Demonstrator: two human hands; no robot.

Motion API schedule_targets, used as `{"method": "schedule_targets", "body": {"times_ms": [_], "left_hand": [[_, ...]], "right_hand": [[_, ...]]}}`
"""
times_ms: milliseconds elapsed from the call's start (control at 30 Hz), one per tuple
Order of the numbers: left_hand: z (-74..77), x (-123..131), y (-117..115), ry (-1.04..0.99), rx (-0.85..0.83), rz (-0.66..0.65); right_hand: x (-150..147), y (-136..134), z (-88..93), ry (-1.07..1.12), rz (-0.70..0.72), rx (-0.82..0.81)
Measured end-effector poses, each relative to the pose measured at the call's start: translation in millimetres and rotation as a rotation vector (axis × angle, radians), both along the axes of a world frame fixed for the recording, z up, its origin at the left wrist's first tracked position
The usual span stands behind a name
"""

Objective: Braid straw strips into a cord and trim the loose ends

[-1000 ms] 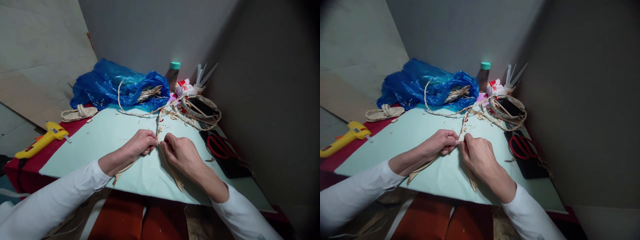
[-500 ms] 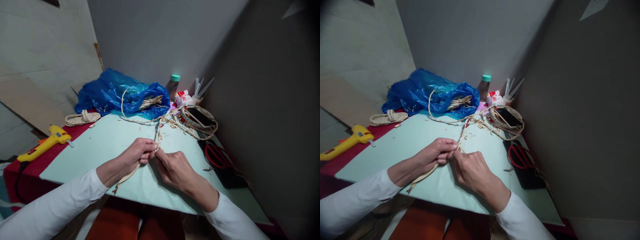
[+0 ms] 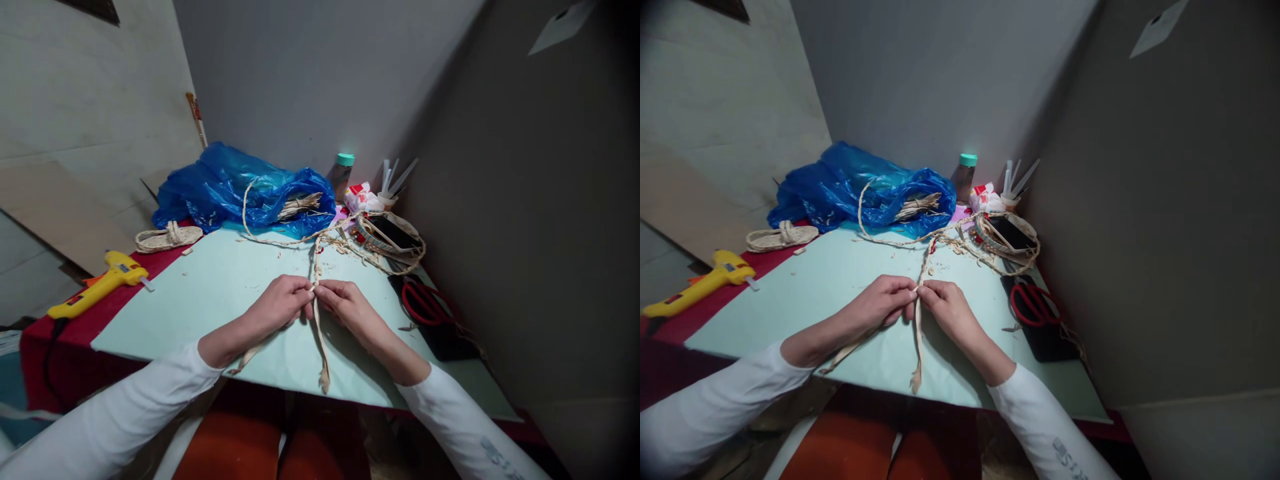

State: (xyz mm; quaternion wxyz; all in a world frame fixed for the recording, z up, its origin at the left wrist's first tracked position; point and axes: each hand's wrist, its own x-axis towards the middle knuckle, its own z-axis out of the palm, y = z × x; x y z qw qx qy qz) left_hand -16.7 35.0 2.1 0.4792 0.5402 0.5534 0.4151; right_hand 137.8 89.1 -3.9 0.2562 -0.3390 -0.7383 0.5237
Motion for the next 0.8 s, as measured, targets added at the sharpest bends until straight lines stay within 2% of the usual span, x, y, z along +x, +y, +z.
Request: {"method": "schedule_targets", "body": {"times_ms": [100,267,400,533,600,667,700,800], "left_hand": [[4.1,-1.2,-4.0,0.131,0.032,0.054],[12.9,4.3,-7.0,0.252,0.017,0.093],[13.7,22.0,-10.2,0.608,0.202,0.15],[10.3,35.8,-16.4,0.866,0.288,0.116],[13.3,33.5,-18.9,0.868,0.275,0.068],[19.2,24.5,-18.5,0.776,0.255,0.046],[22.1,18.6,-17.0,0.709,0.233,0.06],[24.1,3.4,-7.6,0.462,0.258,0.215]], "right_hand": [[0.0,3.3,-3.7,-0.027,-0.016,0.101],[-1.7,6.7,-5.4,0.015,-0.026,0.113],[-0.3,4.6,-5.0,0.059,-0.022,0.052],[2.8,1.9,-2.4,0.162,0.026,-0.153],[3.3,1.6,-1.0,0.228,0.041,-0.244],[2.9,1.7,0.0,0.283,0.045,-0.271],[2.4,1.6,0.4,0.296,0.051,-0.275],[1.4,0.8,1.7,0.277,0.054,-0.27]]}}
